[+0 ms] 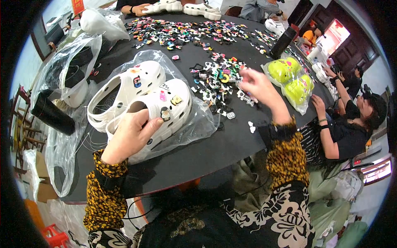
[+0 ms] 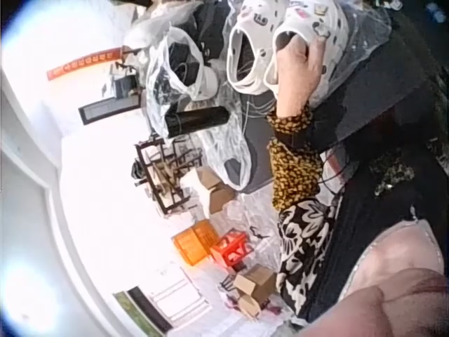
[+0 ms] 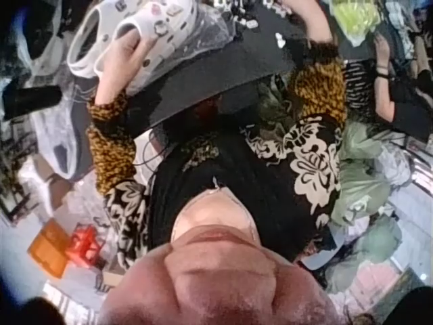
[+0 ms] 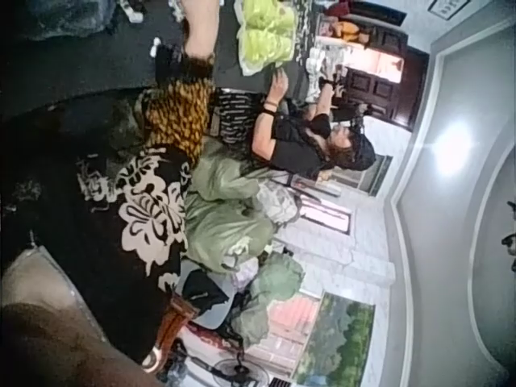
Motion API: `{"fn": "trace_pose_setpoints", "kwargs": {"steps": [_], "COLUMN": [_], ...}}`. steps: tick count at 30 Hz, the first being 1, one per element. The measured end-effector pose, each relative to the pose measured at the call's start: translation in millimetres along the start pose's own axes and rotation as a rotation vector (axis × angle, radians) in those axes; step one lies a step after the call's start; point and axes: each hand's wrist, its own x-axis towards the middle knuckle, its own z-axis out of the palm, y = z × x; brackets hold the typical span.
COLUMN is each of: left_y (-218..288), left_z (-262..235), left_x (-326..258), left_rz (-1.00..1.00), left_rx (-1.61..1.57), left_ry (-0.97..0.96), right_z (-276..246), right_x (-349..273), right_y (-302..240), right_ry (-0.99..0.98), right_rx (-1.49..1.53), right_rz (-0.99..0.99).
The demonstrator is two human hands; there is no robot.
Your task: Apply decorative charms to the holes of white foam clogs.
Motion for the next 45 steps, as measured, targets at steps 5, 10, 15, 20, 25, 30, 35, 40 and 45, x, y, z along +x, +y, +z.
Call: {"fn": "trace_pose_setpoints", "kwargs": {"steps": [5,10,15,20,25,30,35,40,45], "left_y": [-6,-1,2,3,6,-3,-1,1,0], "left_z": [-2,-1,-2,-4,-5,-4,-3,-3,-1], "left_x": [-3,-1,-2,-2,-2,-4,-2,-1,0], "left_rz": [-0.026,0.03,-0.05,-0.009,-0.012,0.019,0.01,0.001,0.001], "left_rx": [0.064,0.039,0.034,0.079,0.051,0.047,0.043,0.03,0.046], "left_ry": [-0.02,0.017,-0.013,-0.01,-0.021,0.007,-0.02,-0.016,-0.018], "right_z": [-12,1,25,51,70,72,45,25,36], "right_x": [-75,-121,-109,-76,-46,-9,24,53,62], "right_y": [0,1,-12,-25,-20,-27,-26,-39,-48], "right_ry": [-0.261,-0.217,-0.197,-0.185,-0.1,-0.112,0.065,0.087,0.009], "right_rx": [-0.136,-0.042,-0.009,-0.103,-0.238,-0.35,-0.457,-0.402,-0.108], "right_rz": [0.105,0.108,0.05,-0.011,-0.113,-0.129,-0.231,-0.239,-0.221]}}
